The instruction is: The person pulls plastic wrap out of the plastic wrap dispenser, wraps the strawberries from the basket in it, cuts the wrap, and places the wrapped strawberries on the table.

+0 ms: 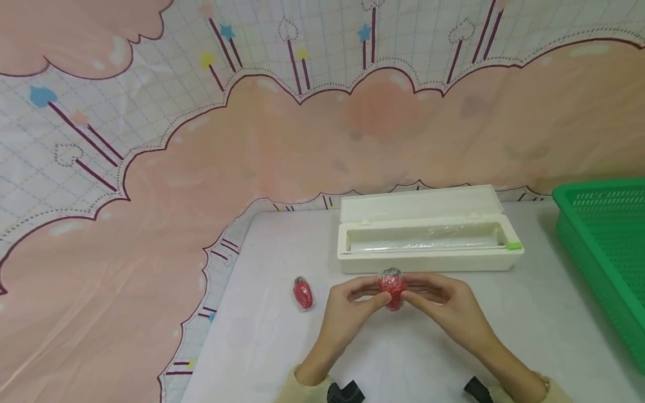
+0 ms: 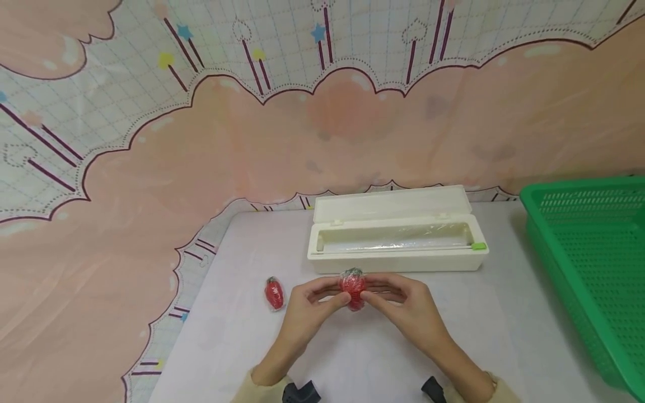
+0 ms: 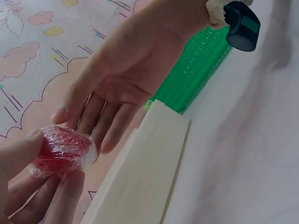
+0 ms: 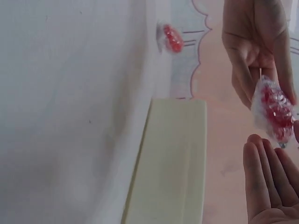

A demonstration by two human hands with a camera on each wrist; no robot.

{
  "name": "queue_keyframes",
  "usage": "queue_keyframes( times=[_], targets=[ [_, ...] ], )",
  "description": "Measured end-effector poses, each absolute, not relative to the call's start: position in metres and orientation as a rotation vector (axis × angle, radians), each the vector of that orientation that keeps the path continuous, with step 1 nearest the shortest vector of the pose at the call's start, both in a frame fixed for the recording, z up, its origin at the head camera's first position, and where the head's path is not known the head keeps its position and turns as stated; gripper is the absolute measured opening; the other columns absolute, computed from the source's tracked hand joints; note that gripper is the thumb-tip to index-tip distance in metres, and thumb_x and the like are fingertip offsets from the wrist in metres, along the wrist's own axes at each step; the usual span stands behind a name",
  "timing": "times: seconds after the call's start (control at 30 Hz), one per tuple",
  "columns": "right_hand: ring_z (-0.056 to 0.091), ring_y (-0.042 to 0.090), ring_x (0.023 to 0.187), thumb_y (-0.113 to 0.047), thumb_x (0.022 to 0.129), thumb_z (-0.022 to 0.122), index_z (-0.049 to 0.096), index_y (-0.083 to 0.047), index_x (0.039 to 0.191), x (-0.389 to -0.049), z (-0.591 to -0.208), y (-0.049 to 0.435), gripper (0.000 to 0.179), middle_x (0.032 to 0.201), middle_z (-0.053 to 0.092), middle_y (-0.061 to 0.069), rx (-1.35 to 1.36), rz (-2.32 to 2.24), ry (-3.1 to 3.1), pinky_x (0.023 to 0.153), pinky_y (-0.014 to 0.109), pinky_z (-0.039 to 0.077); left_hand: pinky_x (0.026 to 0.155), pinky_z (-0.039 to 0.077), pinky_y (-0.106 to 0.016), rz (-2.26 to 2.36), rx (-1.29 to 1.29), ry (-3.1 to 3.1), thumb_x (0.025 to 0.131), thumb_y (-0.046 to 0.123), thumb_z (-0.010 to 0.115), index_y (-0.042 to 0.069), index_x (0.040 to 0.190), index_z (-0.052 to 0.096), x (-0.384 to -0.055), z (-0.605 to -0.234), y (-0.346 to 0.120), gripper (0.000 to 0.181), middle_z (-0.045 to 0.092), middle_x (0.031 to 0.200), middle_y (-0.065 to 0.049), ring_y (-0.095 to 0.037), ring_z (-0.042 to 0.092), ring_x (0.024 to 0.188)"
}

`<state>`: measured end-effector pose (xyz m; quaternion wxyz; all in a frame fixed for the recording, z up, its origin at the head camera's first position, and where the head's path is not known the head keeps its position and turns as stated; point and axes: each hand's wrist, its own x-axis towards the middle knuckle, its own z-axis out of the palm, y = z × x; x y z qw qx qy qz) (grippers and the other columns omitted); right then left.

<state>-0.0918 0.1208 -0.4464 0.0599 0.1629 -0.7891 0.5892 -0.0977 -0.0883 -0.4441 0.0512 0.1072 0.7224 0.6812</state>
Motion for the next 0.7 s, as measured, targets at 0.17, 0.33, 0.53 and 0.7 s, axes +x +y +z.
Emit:
queue_keyframes(
  times=[0.17, 0.33, 0.53, 0.7],
  targets=[
    [0.071, 0.007, 0.096, -0.013, 0.087, 0.076, 0.071, -0.013, 0.114, -0.091, -0.441, 0.125, 0.028, 0.108, 0.074, 0.001, 0.546, 1.716, -2.373, 0.079, 0.023, 0.058, 0.085, 0.058, -0.026, 2.049, 0.279, 2.232, 0.087, 0.016, 0.078, 0.005, 0.114, 0.072, -0.097, -0.44, -0.099, 0.031, 0.073, 0.111, -0.012, -0.019, 0.069, 0.104],
    [0.071, 0.006, 0.094, -0.017, 0.089, 0.075, 0.072, -0.012, 0.112, -0.088, -0.441, 0.13, 0.024, 0.108, 0.075, 0.004, 0.495, 1.716, -2.41, 0.078, 0.022, 0.058, 0.083, 0.058, -0.026, 2.033, 0.184, 2.267, 0.085, 0.017, 0.079, 0.005, 0.115, 0.071, -0.098, -0.447, -0.113, 0.033, 0.072, 0.111, -0.011, -0.019, 0.068, 0.104],
    [0.071, 0.006, 0.091, -0.019, 0.089, 0.075, 0.072, -0.012, 0.111, -0.084, -0.449, 0.137, 0.023, 0.106, 0.075, 0.007, 0.429, 1.701, -2.443, 0.077, 0.021, 0.058, 0.083, 0.058, -0.024, 2.003, 0.068, 2.315, 0.085, 0.02, 0.08, 0.003, 0.116, 0.07, -0.096, -0.46, -0.133, 0.037, 0.072, 0.109, -0.012, -0.018, 0.068, 0.103],
    [0.071, 0.005, 0.088, -0.018, 0.089, 0.075, 0.073, -0.014, 0.108, -0.079, -0.459, 0.145, 0.02, 0.104, 0.075, 0.006, 0.396, 1.646, -2.454, 0.075, 0.02, 0.057, 0.082, 0.057, -0.023, 1.982, -0.014, 2.39, 0.084, 0.021, 0.081, 0.001, 0.116, 0.07, -0.095, -0.472, -0.148, 0.039, 0.071, 0.11, -0.014, -0.021, 0.069, 0.102]
  ],
)
